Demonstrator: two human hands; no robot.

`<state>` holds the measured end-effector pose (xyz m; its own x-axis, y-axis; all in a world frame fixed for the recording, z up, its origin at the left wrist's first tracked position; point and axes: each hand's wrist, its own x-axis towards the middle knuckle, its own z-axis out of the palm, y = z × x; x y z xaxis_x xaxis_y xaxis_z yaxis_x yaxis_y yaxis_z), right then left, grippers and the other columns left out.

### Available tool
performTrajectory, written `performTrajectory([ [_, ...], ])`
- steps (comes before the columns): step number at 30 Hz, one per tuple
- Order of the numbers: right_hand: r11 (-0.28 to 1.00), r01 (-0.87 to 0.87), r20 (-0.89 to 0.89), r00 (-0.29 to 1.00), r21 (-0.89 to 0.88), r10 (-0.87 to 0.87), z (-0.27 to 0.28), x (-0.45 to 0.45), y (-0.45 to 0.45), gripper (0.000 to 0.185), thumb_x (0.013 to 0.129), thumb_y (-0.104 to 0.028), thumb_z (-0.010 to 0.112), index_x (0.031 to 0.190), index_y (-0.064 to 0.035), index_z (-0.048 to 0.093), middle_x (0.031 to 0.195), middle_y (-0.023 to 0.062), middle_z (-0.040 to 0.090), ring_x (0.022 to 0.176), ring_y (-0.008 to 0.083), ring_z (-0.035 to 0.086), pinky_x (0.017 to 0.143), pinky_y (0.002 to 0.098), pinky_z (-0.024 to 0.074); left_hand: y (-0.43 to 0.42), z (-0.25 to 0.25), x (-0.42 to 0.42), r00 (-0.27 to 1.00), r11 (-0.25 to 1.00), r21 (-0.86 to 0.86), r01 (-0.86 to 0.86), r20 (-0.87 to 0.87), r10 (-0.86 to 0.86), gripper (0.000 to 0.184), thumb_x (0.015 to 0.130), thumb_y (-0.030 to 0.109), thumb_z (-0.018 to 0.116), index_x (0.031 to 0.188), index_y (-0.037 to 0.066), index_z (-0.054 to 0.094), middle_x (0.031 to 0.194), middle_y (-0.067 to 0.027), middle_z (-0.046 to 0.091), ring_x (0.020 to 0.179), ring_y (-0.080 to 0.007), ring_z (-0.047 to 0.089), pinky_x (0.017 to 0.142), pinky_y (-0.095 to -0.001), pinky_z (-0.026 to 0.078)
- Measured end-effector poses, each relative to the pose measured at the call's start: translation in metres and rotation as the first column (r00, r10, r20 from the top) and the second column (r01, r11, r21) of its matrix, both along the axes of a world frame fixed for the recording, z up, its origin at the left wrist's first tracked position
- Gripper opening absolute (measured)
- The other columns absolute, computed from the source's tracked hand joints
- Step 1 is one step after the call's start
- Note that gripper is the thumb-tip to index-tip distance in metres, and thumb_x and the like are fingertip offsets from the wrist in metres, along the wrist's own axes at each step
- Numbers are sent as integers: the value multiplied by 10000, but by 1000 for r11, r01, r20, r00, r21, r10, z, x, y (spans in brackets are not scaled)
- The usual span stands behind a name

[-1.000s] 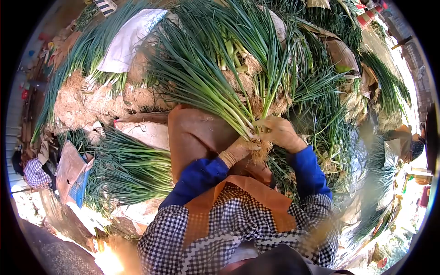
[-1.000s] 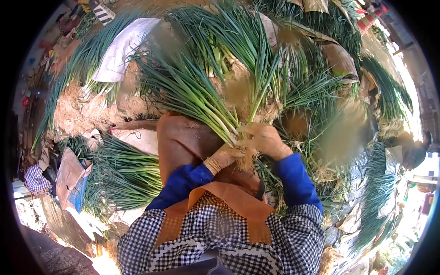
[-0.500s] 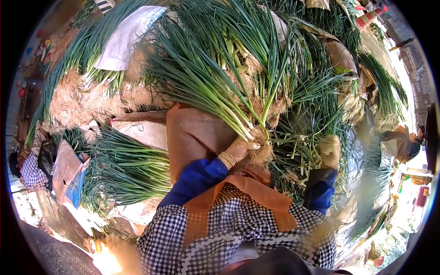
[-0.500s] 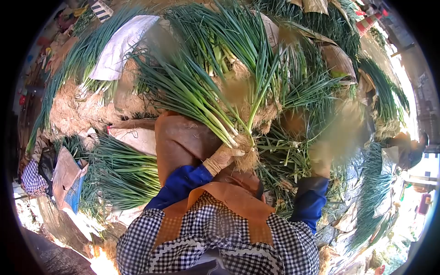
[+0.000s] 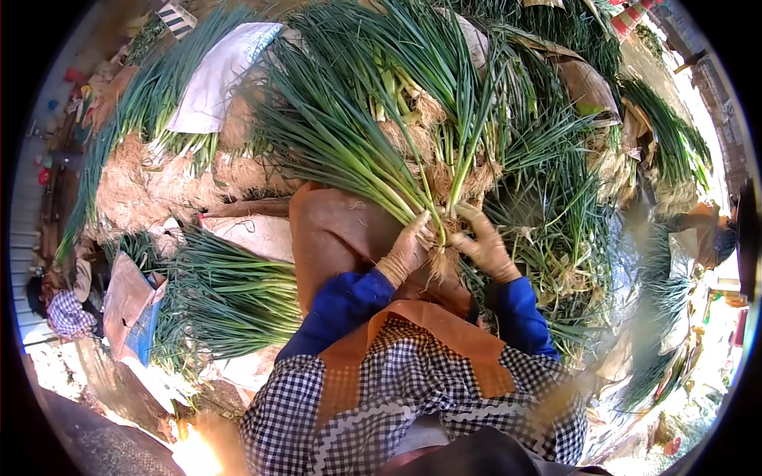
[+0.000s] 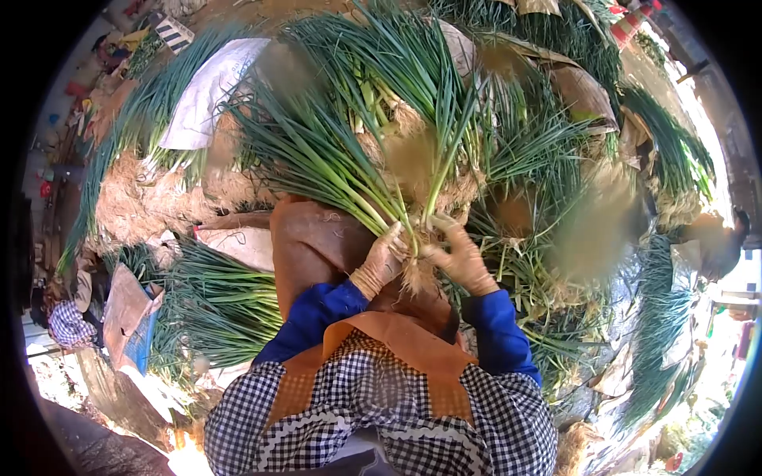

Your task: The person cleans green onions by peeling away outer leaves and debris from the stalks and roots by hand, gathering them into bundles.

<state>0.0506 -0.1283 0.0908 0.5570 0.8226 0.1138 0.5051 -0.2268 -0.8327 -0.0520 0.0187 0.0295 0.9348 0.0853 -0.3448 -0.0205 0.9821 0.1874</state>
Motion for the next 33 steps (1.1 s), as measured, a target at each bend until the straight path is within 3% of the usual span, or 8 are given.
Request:
performTrajectory([
  [7,991,137,483,867,11,-125,3,-5,40,551,718,-99,657,1235,-66,469,1272,152,447,1123,323,455,937,388,377,0,26,3,999,926,374,44,-15,-42,215,868,155,551,1046,35,556,801,-46,616,651,-147,587,571,-264,495],
  [12,983,-21,514,854,185,-78,15,5,16,325,687,-121,652,1011,-113,628,1207,114,515,1152,307,450,931,410,376,9,-9,7,977,942,301,146,-192,-90,143,849,158,586,924,37,584,703,-8,555,553,-103,508,536,-227,469],
  [16,987,-116,515,842,-115,159,37,-8,6,120,672,-123,651,789,-99,640,1174,102,541,1191,331,414,941,420,376,3,-8,9,991,976,169,134,-49,-128,162,868,157,544,954,26,585,770,-50,602,622,-134,567,528,-264,492],
  [25,611,-563,-139,662,556,736,41,31,-90,32,765,-52,641,786,-48,616,1014,134,610,1093,329,518,983,492,353,12,1,9,994,989,146,26,-111,-9,186,879,147,523,988,2,563,791,-119,634,633,-189,613,508,-281,513],
  [27,866,-221,-423,802,448,423,29,63,-147,122,821,-180,620,779,-66,631,974,113,623,1064,312,534,959,484,369,11,-3,8,995,988,155,22,-100,-6,182,878,147,524,985,5,564,791,-112,633,638,-190,613,513,-280,515],
  [28,942,335,-462,833,-17,-305,51,44,-136,172,842,-225,598,760,-78,637,1042,108,612,1066,266,529,956,443,373,15,-8,8,996,987,158,7,-89,7,178,878,146,525,982,8,565,791,-106,632,642,-190,614,518,-279,516],
  [32,844,460,-87,863,-275,-498,-4,45,-92,409,907,-223,487,1283,-69,443,1297,165,458,1225,261,413,1039,352,308,12,-25,11,988,962,269,40,-153,2,262,873,151,525,1081,-6,556,900,-130,641,679,-185,607,563,-280,514],
  [33,906,388,-276,864,-170,-422,-6,38,-64,431,912,-221,482,1304,-57,408,1312,176,436,1239,266,393,1047,351,294,11,-16,7,995,959,277,53,-94,-27,311,867,154,532,1133,-8,536,973,-144,632,723,-192,609,602,-286,516],
])
